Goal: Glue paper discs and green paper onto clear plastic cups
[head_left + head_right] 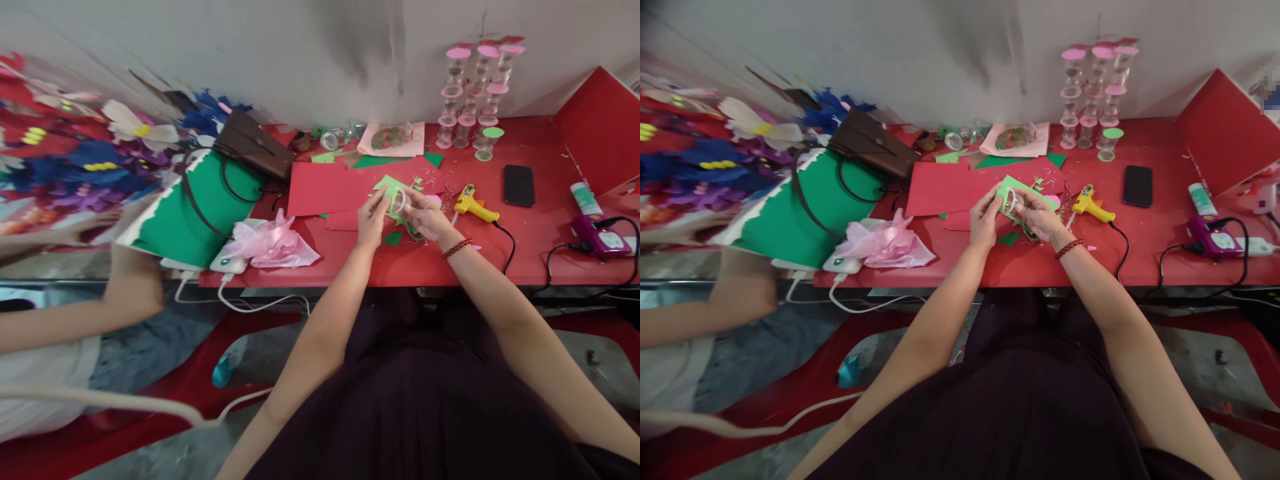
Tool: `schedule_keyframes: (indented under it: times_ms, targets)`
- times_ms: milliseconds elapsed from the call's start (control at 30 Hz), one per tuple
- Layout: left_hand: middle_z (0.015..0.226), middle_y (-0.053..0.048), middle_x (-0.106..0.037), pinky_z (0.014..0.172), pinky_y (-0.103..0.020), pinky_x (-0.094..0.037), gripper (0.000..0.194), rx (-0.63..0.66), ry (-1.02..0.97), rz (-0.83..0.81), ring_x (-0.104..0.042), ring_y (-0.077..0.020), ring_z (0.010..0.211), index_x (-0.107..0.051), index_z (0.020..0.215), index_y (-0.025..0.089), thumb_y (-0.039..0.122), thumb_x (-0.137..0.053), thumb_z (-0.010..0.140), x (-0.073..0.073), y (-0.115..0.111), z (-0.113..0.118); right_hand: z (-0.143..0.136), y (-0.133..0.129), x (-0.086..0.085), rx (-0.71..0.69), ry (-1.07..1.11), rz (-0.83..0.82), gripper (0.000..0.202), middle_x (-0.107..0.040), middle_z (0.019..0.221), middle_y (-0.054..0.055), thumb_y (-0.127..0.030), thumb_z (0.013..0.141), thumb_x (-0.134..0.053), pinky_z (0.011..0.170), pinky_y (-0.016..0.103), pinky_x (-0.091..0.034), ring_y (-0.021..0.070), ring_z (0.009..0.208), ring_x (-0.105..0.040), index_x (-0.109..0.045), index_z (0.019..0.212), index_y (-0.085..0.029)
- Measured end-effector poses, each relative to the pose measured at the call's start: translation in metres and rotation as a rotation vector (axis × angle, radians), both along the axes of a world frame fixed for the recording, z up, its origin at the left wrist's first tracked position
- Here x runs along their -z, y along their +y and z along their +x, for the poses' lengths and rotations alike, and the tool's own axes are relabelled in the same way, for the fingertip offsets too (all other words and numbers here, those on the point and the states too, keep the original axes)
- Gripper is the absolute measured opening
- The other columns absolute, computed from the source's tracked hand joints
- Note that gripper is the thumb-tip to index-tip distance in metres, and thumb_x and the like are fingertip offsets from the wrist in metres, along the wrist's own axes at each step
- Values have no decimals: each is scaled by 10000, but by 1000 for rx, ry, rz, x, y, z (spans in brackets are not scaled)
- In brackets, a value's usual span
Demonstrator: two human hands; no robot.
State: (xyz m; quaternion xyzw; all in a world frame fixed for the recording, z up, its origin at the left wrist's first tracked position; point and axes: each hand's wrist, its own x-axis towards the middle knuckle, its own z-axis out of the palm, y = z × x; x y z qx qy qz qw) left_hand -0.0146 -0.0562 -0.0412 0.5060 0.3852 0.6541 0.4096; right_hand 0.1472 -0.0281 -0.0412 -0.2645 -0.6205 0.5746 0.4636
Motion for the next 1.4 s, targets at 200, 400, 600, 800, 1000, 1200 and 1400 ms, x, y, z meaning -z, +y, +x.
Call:
schedule_keyframes:
  times_ms: [200, 400, 600, 800, 1000, 1200, 1400]
  targets:
    - [1382, -82, -724, 1145, -434, -516, 667, -72, 69, 22, -657, -295, 1325, -724, 1358, 316, 711, -768, 822, -2, -1, 0, -2, -3, -1, 31, -53, 31, 505, -733, 1194, 69, -590, 941, -659, 801, 364, -660, 191, 924, -724, -619, 1343, -288]
    - [1227, -119, -686, 1037, -402, -542, 728, -236, 326, 100, -677, -270, 1133, -730, 1363, 270, 763, -721, 827, 4, -2, -4, -7, -7, -2, 275, -78, 83, 501, -682, 950, 32, -693, 919, -614, 689, 299, -595, 150, 746, -660, -664, 1137, -245]
    - [1142, -109, -644, 1054, -408, -528, 606, -206, 509, 194, -635, -265, 1107, -756, 1315, 273, 692, -702, 881, 0, -13, 1, -7, -11, -1, 633, -389, 344, 212, -643, 760, 11, -428, 904, -713, 685, 329, -540, 171, 685, -598, -627, 873, -236]
    - [1289, -134, -640, 1149, -450, -486, 583, -123, 508, 176, -606, -301, 1262, -741, 1306, 269, 671, -710, 885, -4, -17, 5, -7, -17, -5, 689, -365, 339, 368, -653, 727, 20, -492, 986, -657, 703, 337, -522, 184, 693, -617, -556, 736, -241]
    - [1308, -117, -741, 1045, -427, -551, 629, -22, 386, 71, -699, -286, 1168, -715, 1324, 260, 709, -688, 884, 0, -16, 9, -6, -16, -7, 672, -435, 415, 325, -667, 729, 36, -358, 1003, -612, 750, 341, -517, 195, 726, -617, -539, 709, -241]
    - [1316, -133, -754, 1068, -431, -557, 630, -34, 360, 58, -694, -310, 1251, -755, 1242, 236, 733, -699, 859, 3, -13, 9, -5, -12, 0, 666, -493, 441, 229, -691, 775, 55, -232, 994, -505, 751, 331, -506, 208, 774, -636, -569, 774, -237]
    - [1327, -123, -753, 1021, -434, -592, 635, 22, 290, 5, -720, -310, 1201, -752, 1256, 250, 732, -718, 843, 2, -14, 10, -5, -8, 5, 666, -560, 438, 210, -707, 823, 71, -238, 1026, -477, 727, 329, -483, 218, 789, -647, -559, 833, -242]
